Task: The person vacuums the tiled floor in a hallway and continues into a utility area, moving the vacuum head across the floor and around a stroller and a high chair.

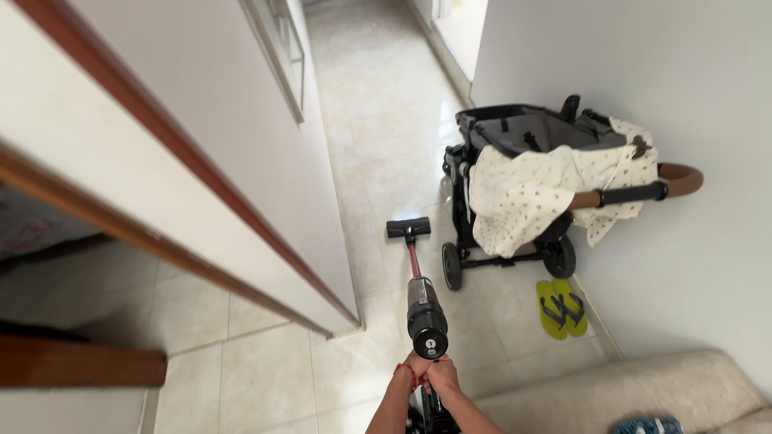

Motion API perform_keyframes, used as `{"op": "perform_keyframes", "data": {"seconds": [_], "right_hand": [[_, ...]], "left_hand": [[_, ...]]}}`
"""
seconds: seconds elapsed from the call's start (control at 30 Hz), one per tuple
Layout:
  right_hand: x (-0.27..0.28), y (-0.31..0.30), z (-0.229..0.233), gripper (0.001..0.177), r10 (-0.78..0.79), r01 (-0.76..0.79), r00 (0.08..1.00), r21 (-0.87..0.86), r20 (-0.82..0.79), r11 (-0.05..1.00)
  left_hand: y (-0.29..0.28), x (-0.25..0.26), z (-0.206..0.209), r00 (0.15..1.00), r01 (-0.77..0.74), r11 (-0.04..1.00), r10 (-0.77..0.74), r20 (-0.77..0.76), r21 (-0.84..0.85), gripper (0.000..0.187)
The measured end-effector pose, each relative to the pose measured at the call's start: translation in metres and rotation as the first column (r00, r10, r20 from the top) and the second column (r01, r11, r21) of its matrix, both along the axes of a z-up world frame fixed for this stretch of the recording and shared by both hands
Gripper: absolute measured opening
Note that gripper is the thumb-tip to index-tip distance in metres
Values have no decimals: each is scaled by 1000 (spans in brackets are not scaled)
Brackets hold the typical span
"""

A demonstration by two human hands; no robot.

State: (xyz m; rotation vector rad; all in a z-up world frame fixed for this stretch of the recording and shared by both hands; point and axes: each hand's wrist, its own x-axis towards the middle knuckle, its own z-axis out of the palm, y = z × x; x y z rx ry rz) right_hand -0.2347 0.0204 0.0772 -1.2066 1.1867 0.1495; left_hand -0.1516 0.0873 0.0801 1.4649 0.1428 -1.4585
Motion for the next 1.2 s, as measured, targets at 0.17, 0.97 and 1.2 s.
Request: {"op": "perform_keyframes", "data": {"seconds": [0.17,0.97,1.2], "right_hand": [[65,-29,-20,18,-17,17,1000,-38,-17,999],[310,-182,-25,19,-39,39,999,18,17,999],[371,-253,14,15,16,-19,995,27,94,999]], "left_hand": [[-30,68,-3,1000,27,999,-27,0,-23,43],[-189,316,-34,996,81,996,-83,36,35,45],[-256,375,-25,997,51,997,-55,52,65,44]]}}
